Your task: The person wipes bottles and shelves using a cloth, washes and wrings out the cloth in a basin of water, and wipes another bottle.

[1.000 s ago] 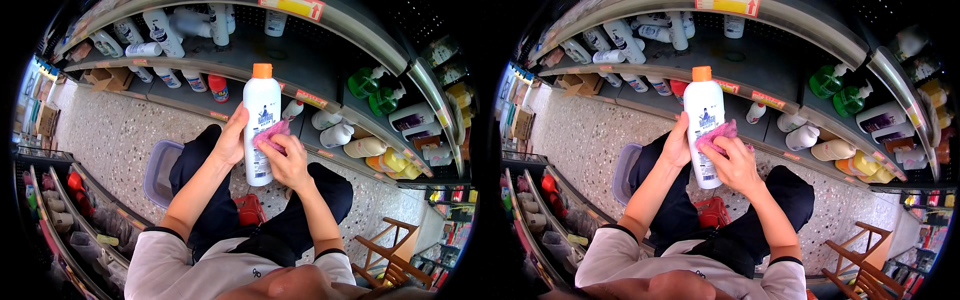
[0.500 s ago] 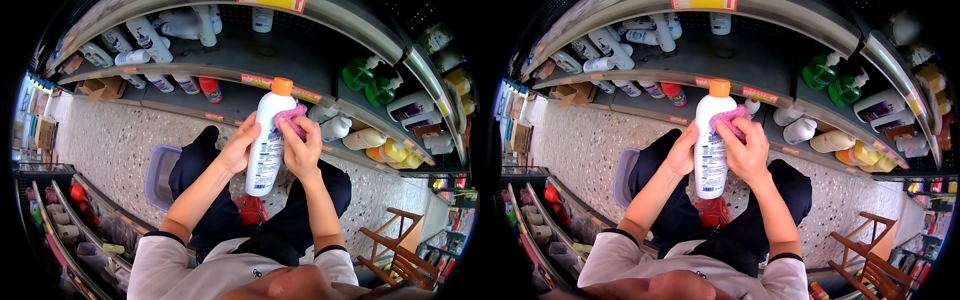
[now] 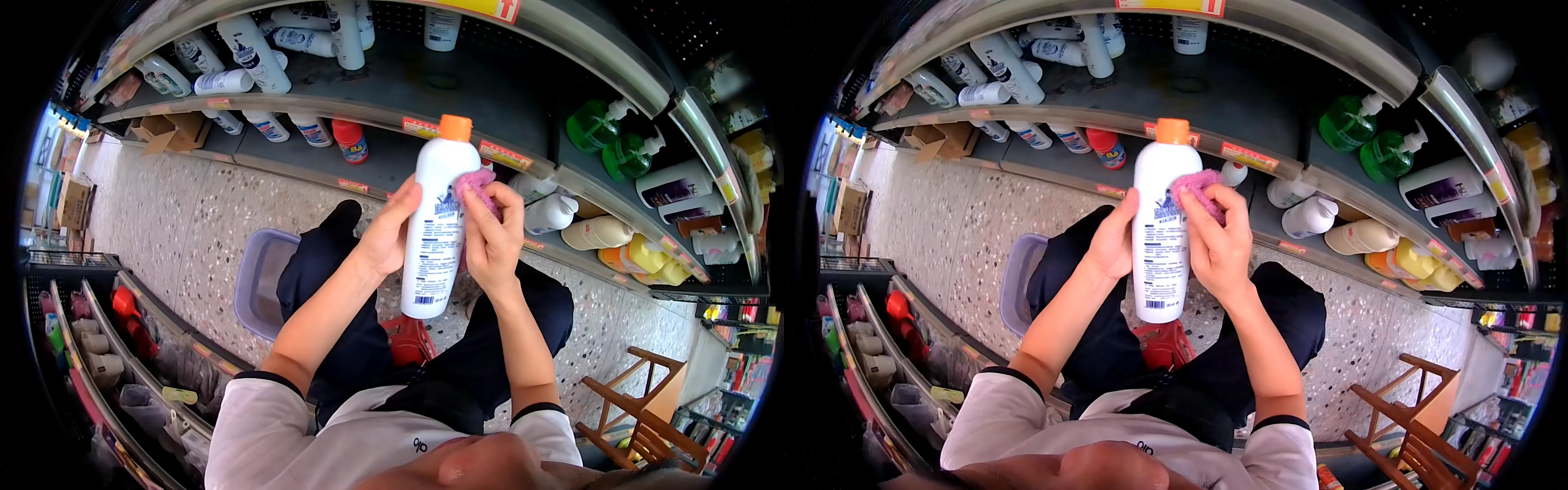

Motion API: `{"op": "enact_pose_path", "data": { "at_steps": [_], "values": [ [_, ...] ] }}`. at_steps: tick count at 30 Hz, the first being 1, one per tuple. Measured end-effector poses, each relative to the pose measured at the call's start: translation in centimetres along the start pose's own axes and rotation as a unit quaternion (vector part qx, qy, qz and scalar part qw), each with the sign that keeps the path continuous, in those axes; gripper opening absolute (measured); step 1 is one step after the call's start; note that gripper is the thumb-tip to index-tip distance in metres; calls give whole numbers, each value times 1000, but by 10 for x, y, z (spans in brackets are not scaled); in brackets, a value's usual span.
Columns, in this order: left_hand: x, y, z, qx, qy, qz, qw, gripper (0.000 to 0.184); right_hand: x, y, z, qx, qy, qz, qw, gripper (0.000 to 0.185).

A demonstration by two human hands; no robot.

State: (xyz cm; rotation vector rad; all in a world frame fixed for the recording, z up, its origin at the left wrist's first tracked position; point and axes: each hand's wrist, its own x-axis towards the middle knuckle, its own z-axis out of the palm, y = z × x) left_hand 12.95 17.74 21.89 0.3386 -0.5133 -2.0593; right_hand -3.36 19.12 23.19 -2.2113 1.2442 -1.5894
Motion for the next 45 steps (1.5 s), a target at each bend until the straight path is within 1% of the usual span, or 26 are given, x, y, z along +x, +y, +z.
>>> {"op": "enact_pose_path", "data": {
  "at_steps": [1, 3, 6, 10, 14, 18, 20, 23, 27, 29, 32, 39, 43, 44, 45],
  "values": [
    [1, 2, -3, -15, -4, 14, 1000, 56, -2, -1, 2, 9, -14, -1, 1000, 37],
    [-1, 8, -5, -11, 19, 43, 999, 57, -6, -6, 5, 16, -36, -3, 999, 36],
    [-1, 13, -15, 7, 31, 69, 997, 66, -13, -12, 8, 36, -65, -1, 997, 38],
    [-4, 23, -14, 0, 27, 83, 996, 70, -24, -16, 10, 57, -94, -2, 994, 39],
    [-7, 32, -16, -36, 15, 96, 995, 71, -35, -21, 9, 75, -123, -6, 990, 40],
    [-9, 41, -14, -65, 22, 119, 990, 64, -46, -28, 7, 89, -149, -13, 985, 43],
    [-10, 45, -13, -64, 15, 131, 989, 64, -52, -29, 6, 94, -156, -25, 983, 45],
    [-12, 49, -15, -67, 13, 143, 987, 65, -56, -30, 1, 84, -193, -45, 976, 47],
    [-13, 51, -15, -81, -2, 144, 986, 66, -58, -31, -4, 82, -224, -63, 969, 46],
    [-13, 51, -14, -93, -4, 136, 986, 66, -55, -32, -5, 79, -220, -71, 970, 46],
    [-9, 46, -26, -116, -20, 123, 985, 72, -53, -29, -8, 66, -221, -80, 970, 45],
    [-5, 33, -18, -31, 27, 112, 993, 70, -45, -26, -6, 19, -200, -86, 976, 45],
    [-2, 24, -15, -24, 21, 87, 996, 68, -37, -21, -3, 8, -162, -94, 982, 45],
    [-2, 21, -12, -17, 40, 88, 995, 68, -34, -20, -3, 6, -157, -93, 983, 45],
    [-1, 19, -11, -13, 37, 84, 996, 68, -31, -18, -3, 3, -151, -92, 984, 46]
  ]
}}
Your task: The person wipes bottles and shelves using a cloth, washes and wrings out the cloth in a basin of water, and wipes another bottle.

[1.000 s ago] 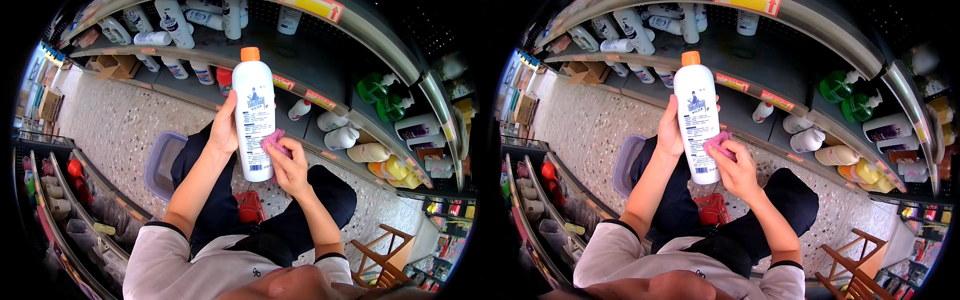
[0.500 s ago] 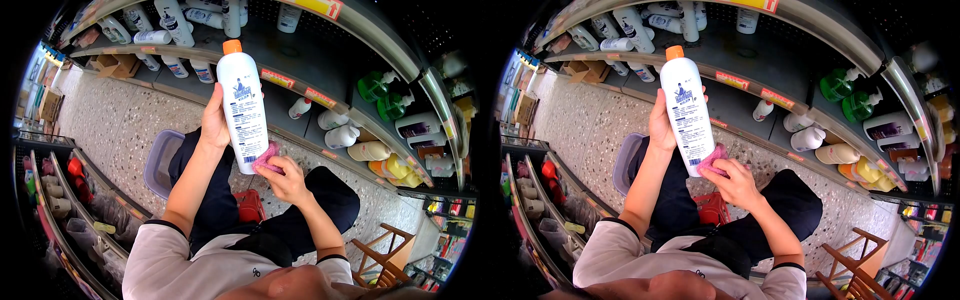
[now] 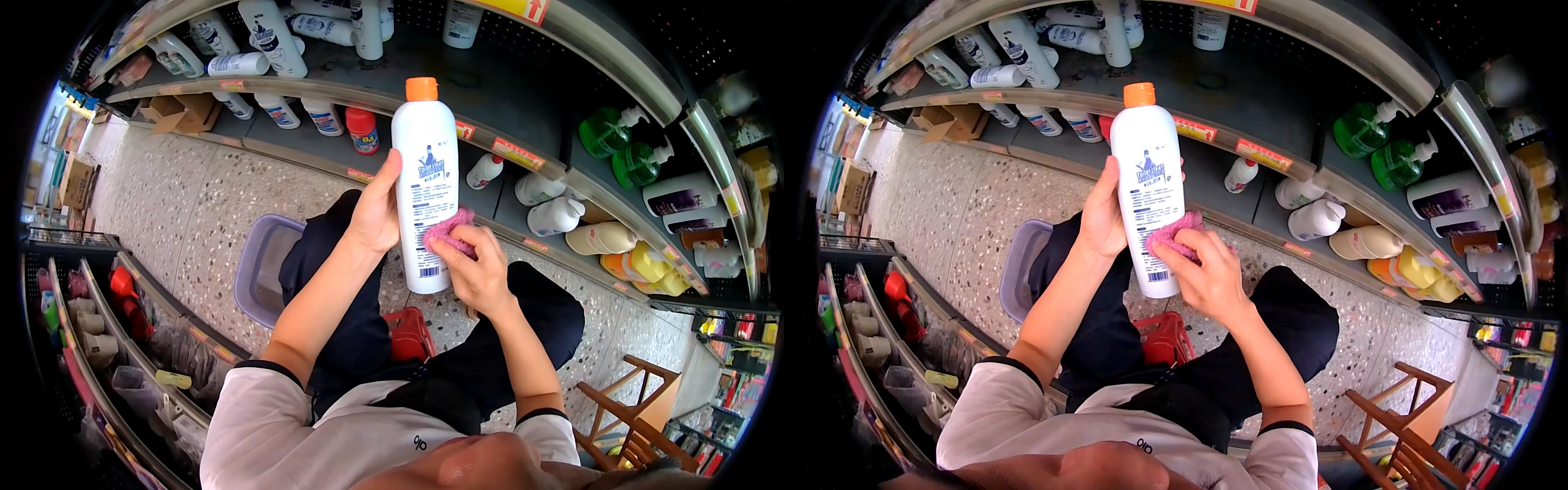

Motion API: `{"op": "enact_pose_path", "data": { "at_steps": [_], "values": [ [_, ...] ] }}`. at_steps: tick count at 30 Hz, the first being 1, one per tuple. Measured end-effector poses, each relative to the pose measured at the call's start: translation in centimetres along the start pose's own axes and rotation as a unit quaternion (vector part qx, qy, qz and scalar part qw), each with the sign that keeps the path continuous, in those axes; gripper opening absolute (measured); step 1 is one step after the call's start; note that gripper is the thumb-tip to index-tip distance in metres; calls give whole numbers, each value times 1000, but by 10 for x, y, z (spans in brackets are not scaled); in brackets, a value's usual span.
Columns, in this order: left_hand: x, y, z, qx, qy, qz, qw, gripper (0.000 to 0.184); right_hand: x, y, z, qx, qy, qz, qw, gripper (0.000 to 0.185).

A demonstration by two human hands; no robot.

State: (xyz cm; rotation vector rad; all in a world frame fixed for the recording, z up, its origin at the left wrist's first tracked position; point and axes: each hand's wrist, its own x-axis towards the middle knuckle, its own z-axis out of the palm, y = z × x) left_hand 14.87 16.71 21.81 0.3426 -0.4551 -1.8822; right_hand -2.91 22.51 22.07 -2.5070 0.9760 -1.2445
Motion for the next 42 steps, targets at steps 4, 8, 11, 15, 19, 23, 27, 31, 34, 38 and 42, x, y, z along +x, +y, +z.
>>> {"op": "enact_pose_path", "data": {
  "at_steps": [4, 8, 11, 15, 19, 23, 27, 31, 34, 38, 42],
  "values": [
    [2, -8, 4, 19, -14, -11, 1000, 68, 9, 10, 1, -14, 50, 7, 999, 46],
    [3, -18, 11, 23, 6, -19, 1000, 65, 22, 15, -3, -13, 91, 43, 995, 39],
    [3, -20, 12, -9, -24, -51, 998, 56, 28, 23, -4, -25, 110, 48, 992, 37],
    [4, -24, 12, -19, -14, -60, 998, 55, 32, 26, -4, -36, 129, 65, 989, 37],
    [4, -25, 13, -7, 10, -36, 999, 51, 32, 26, 0, -34, 136, 59, 988, 38],
    [3, -21, 20, 23, 10, -18, 1000, 51, 29, 23, 1, -26, 104, 29, 994, 41],
    [3, -20, 14, 52, 20, -10, 998, 51, 28, 15, 4, -19, 60, 7, 998, 40],
    [2, -17, 13, 74, 39, -2, 997, 51, 18, 11, 9, -22, 31, 10, 999, 39],
    [2, -14, 8, 89, 51, 13, 995, 49, 10, 5, 12, -27, 3, 9, 1000, 46],
    [4, -5, 8, 64, 71, 48, 994, 43, -3, -4, 16, -20, -44, 3, 999, 46],
    [4, 6, -1, 75, 71, 85, 991, 40, -19, -10, 22, 2, -80, 4, 997, 47]
  ]
}}
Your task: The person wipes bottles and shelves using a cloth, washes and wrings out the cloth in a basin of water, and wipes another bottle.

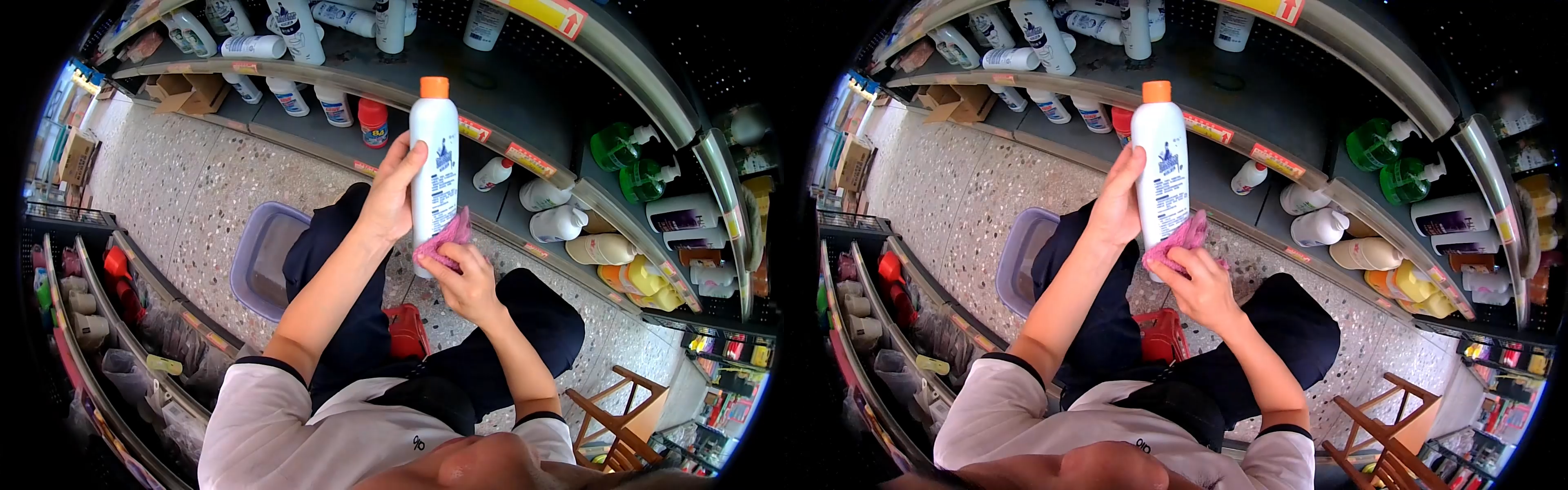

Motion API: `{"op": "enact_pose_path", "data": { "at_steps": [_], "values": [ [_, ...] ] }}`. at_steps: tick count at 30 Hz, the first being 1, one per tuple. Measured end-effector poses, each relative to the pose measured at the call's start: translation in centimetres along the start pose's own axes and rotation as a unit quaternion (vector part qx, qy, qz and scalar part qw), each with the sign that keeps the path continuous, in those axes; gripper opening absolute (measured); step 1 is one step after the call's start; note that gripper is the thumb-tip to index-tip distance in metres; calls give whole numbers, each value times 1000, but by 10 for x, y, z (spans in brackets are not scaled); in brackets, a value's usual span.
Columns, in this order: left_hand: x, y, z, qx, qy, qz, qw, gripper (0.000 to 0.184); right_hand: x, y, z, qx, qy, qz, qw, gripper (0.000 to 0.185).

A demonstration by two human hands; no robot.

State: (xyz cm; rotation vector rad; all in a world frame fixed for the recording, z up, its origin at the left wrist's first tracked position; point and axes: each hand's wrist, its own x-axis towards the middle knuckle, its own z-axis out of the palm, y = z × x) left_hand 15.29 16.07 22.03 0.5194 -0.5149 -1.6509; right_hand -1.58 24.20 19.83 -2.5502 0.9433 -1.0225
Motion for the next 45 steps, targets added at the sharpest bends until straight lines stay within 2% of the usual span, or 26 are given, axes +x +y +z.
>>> {"op": "enact_pose_path", "data": {
  "at_steps": [6, 16, 17, 19, 20, 21, 22, 24, 25, 28, 29, 32, 33, 36, 37, 40, 44, 45],
  "values": [
    [5, 10, -17, -38, 13, 19, 999, 39, -13, -5, 1, 15, -16, 3, 1000, 48],
    [3, 20, -16, -60, -9, 49, 997, 68, -23, 13, -5, 96, 75, 45, 992, 49],
    [3, 20, -16, -61, -10, 49, 997, 68, -24, 15, -5, 109, 78, 58, 989, 43],
    [3, 20, -18, -79, -17, 42, 996, 68, -24, 17, -8, 152, 90, 147, 973, 35],
    [2, 20, -17, -102, -33, 28, 994, 68, -23, 17, -10, 173, 95, 191, 961, 31],
    [2, 22, -15, -126, -49, 14, 991, 68, -19, 17, -13, 207, 106, 260, 937, 17],
    [1, 22, -14, -149, -66, -1, 987, 68, -22, 32, -8, 207, 147, 234, 939, 16],
    [1, 21, -14, -191, -73, -24, 979, 68, -24, 37, -13, 392, 161, 427, 799, 18],
    [1, 21, -14, -199, -86, -30, 976, 68, -23, 41, -15, 453, 188, 416, 766, 19],
    [1, 17, -12, -190, -102, -33, 976, 69, -15, 44, -22, 394, 225, 389, 802, 17],
    [1, 16, -11, -176, -97, -30, 979, 70, -17, 52, -18, 295, 234, 337, 863, 16],
    [1, 13, -10, -163, -102, -43, 980, 70, -29, 71, -22, 210, 183, 401, 873, 15],
    [1, 11, -9, -162, -105, -48, 980, 70, -25, 69, -27, 271, 193, 410, 849, 16],
    [1, 8, -6, -146, -102, -54, 983, 70, -13, 62, -44, 486, 264, 455, 698, 17],
    [1, 7, -5, -139, -98, -53, 984, 69, -14, 62, -48, 525, 296, 403, 689, 24],
    [1, 6, -3, -142, -102, -53, 983, 69, -2, 49, -70, 714, 346, 304, 528, 35],
    [1, 4, -1, -148, -105, -59, 982, 70, -31, 68, -34, 840, 225, 277, 409, 45],
    [0, 3, 3, -137, -100, -56, 984, 70, -28, 67, -27, 819, 226, 333, 410, 50]
  ]
}}
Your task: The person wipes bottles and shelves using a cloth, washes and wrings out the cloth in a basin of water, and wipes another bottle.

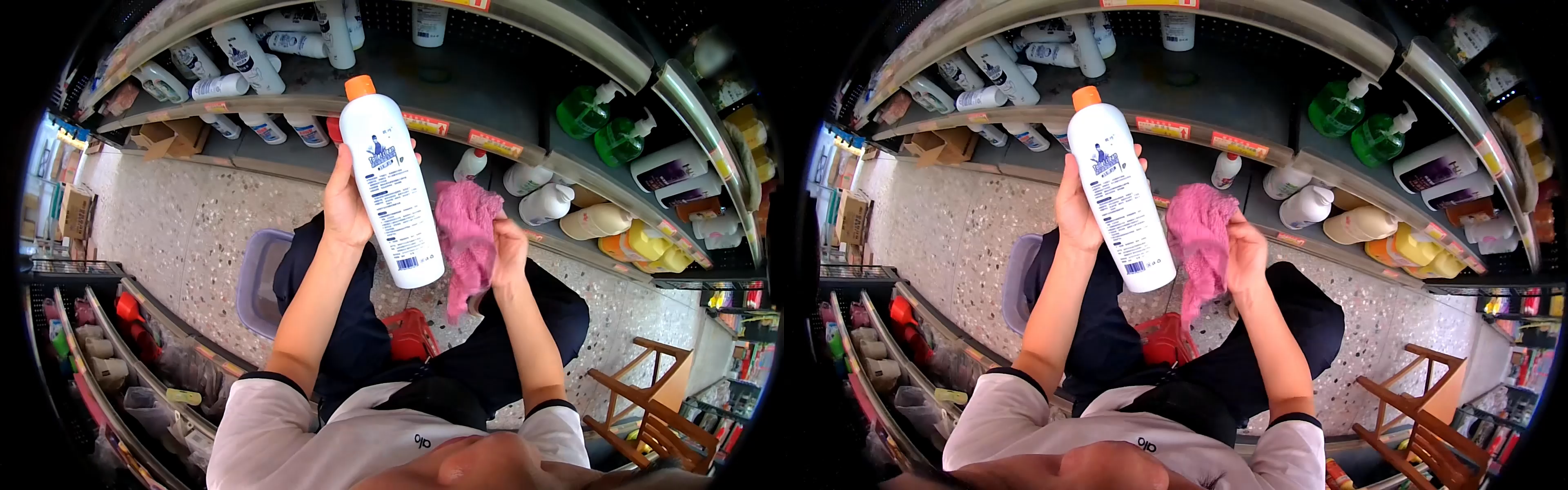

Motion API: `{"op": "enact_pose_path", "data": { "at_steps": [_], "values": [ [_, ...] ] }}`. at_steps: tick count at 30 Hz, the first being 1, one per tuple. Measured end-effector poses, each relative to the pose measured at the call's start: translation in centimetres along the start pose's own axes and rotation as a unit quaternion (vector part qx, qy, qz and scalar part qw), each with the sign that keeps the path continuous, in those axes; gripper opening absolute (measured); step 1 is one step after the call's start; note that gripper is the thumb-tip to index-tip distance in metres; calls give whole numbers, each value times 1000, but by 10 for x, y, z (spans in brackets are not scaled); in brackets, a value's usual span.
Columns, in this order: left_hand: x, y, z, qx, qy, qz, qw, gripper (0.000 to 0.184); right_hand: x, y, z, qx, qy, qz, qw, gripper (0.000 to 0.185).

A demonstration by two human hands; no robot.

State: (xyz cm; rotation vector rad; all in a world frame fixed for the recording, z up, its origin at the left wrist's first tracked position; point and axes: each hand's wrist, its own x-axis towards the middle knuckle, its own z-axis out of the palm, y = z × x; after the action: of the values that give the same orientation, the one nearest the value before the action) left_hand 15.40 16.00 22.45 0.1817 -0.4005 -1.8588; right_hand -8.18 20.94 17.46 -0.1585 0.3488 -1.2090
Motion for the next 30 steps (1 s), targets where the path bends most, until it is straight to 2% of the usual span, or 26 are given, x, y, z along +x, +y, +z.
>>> {"op": "enact_pose_path", "data": {
  "at_steps": [4, 8, 11, 12, 16, 22, 27, 30],
  "values": [
    [0, -3, 2, -20, -7, -8, 1000, 73, 0, 12, 8, -93, -64, -59, 992, 57],
    [1, -5, -1, -72, -16, -14, 997, 72, -4, 29, 17, -151, -84, -65, 983, 65],
    [1, -4, -4, -90, -16, -9, 996, 71, -5, 42, 14, -229, -105, -74, 965, 61],
    [1, -4, -4, -92, -17, -7, 996, 71, -9, 44, 18, -213, -86, -53, 972, 53],
    [0, -5, -3, -70, -14, 8, 997, 71, -14, 53, 15, -266, -68, -38, 961, 41],
    [0, -14, -6, -37, -28, 3, 999, 72, -15, 51, 23, -270, -63, -22, 961, 35],
    [-1, -20, 3, 50, 0, 11, 999, 74, -11, 51, 25, -342, -44, -77, 935, 32],
    [-7, -25, -1, 97, -2, -8, 995, 64, -7, 51, 28, -371, -18, -127, 920, 29]
  ]
}}
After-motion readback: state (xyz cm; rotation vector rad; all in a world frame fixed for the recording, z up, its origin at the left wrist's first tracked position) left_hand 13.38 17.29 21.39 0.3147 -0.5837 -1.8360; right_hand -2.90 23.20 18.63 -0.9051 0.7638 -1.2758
